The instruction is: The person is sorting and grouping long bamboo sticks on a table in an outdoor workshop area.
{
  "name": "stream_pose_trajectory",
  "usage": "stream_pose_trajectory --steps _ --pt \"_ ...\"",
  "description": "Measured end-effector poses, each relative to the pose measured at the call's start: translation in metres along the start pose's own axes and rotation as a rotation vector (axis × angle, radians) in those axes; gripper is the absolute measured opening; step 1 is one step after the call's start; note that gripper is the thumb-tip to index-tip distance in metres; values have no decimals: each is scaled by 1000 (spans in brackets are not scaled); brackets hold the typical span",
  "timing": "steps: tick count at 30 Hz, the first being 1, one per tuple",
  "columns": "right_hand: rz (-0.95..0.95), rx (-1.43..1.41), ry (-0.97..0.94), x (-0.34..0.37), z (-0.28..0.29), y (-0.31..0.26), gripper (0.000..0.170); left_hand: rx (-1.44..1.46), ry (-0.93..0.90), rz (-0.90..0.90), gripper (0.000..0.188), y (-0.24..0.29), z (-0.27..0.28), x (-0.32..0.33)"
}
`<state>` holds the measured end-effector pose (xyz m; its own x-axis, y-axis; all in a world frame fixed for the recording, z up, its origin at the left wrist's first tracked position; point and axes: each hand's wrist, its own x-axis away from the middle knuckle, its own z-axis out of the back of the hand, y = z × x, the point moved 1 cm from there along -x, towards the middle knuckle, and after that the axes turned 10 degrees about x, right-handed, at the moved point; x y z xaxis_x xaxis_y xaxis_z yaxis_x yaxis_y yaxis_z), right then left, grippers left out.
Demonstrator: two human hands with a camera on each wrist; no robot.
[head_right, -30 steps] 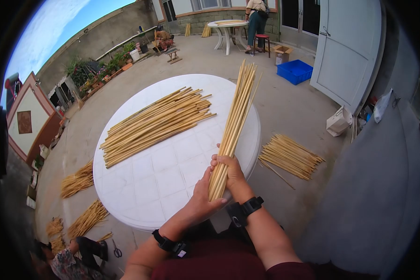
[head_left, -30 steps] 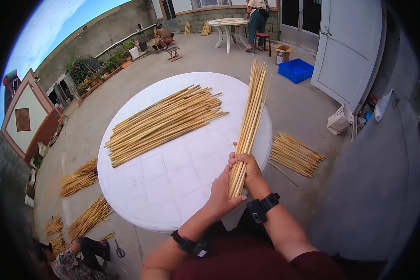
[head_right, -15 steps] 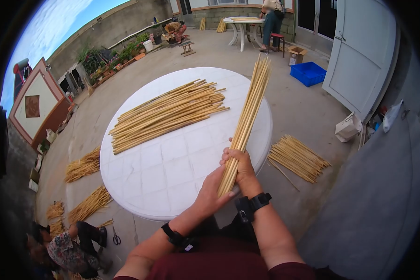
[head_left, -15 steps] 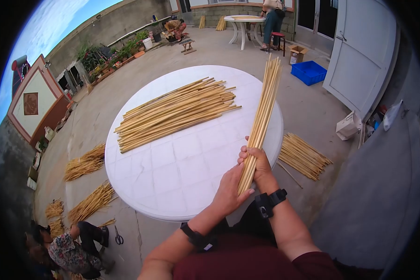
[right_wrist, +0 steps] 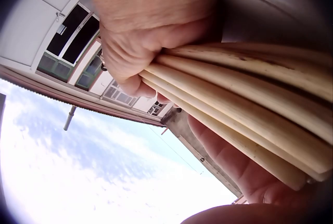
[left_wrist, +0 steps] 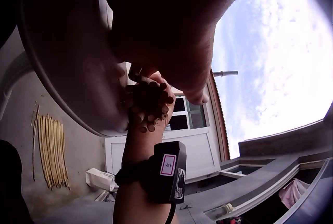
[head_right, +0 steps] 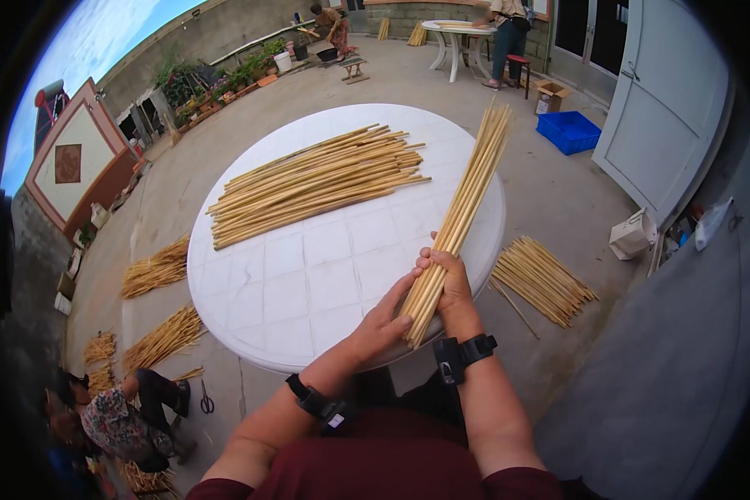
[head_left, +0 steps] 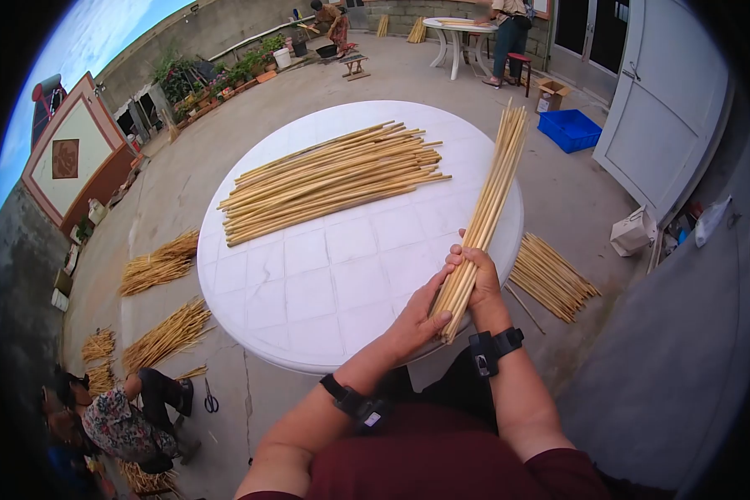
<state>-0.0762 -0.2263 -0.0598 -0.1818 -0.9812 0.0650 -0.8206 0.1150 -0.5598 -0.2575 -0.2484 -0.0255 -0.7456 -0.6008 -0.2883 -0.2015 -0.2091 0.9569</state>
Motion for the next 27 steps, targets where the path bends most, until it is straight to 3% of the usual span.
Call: stream_pose_trajectory --steps 6,12,17,18,20,25,27 --pt "3 16 2 -1 -1 -1 58 133 31 123 65 -1 12 6" --pt "8 33 -1 -1 -1 -1 57 81 28 86 67 -9 15 5" --pt "-25 14 -6 -1 0 -3 54 67 -13 208 71 -8 52 -4" --pt "-33 12 -3 2 2 -2 54 -169 17 287 71 11 65 -9" --pt "-32 6 -11 -1 0 -4 54 -595 -7 229 72 3 105 -14" --pt "-40 -44 -27 -1 -1 -5 54 -1049 112 302 73 -22 167 -11" --pt "-37 -39 -21 -1 -1 -6 53 -1011 147 301 73 -25 178 -16"
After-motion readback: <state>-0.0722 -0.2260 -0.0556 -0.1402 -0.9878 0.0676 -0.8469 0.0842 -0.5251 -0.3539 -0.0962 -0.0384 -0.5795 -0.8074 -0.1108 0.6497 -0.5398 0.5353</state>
